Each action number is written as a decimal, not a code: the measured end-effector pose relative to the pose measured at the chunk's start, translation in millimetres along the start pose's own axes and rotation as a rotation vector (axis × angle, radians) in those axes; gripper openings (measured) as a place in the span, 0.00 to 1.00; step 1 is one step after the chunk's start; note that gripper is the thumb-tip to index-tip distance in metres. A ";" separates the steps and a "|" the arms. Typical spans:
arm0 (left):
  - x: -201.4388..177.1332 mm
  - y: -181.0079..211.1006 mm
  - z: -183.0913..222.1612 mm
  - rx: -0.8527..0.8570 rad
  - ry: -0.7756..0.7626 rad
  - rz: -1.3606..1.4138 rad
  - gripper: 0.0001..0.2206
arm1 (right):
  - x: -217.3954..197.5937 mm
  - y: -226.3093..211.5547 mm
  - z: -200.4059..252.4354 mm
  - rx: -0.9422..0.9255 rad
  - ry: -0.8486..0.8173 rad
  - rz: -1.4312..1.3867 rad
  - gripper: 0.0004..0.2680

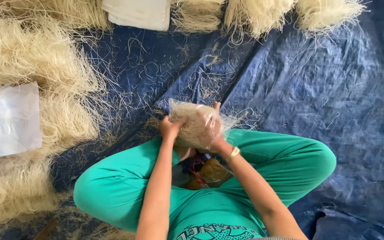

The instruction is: The person packs bundles of light-colored fibrous material into clear plastic bags by hand, using their fingers to compress the material and then sealing the bags.

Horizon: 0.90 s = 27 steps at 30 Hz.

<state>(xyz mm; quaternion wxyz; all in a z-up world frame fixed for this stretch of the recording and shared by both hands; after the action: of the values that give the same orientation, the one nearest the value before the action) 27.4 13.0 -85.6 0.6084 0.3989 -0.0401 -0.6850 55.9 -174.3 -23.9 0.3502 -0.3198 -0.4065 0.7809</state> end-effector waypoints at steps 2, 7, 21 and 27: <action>4.1 3.5 -11.4 0.010 0.032 -0.073 0.34 | -12.9 -57.8 13.6 0.165 0.069 -0.325 0.34; 13.0 3.9 7.5 0.179 0.047 -0.019 0.36 | -1.6 3.0 2.0 0.226 0.139 0.328 0.29; 38.3 32.4 56.2 0.796 0.307 -0.338 0.42 | -10.1 73.9 3.4 -0.407 -0.115 0.522 0.21; 71.9 39.9 70.9 0.844 0.075 -0.322 0.48 | 0.5 29.0 -8.1 -0.336 -0.088 0.310 0.26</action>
<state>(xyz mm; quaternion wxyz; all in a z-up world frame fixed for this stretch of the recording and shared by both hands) 21.4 -89.9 -51.7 0.2792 0.6376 -0.2310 -0.6798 53.6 -182.9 -52.7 0.1497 -0.3977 -0.4916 0.7601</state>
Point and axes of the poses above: each hand's wrist, its own z-axis away from the middle knuckle, its own x-axis out of the palm, y = z × x, the point moved 4 cm from there along -z, towards the middle knuckle, and after that the axes turned 5 degrees about -y, right-handed, at the moved point
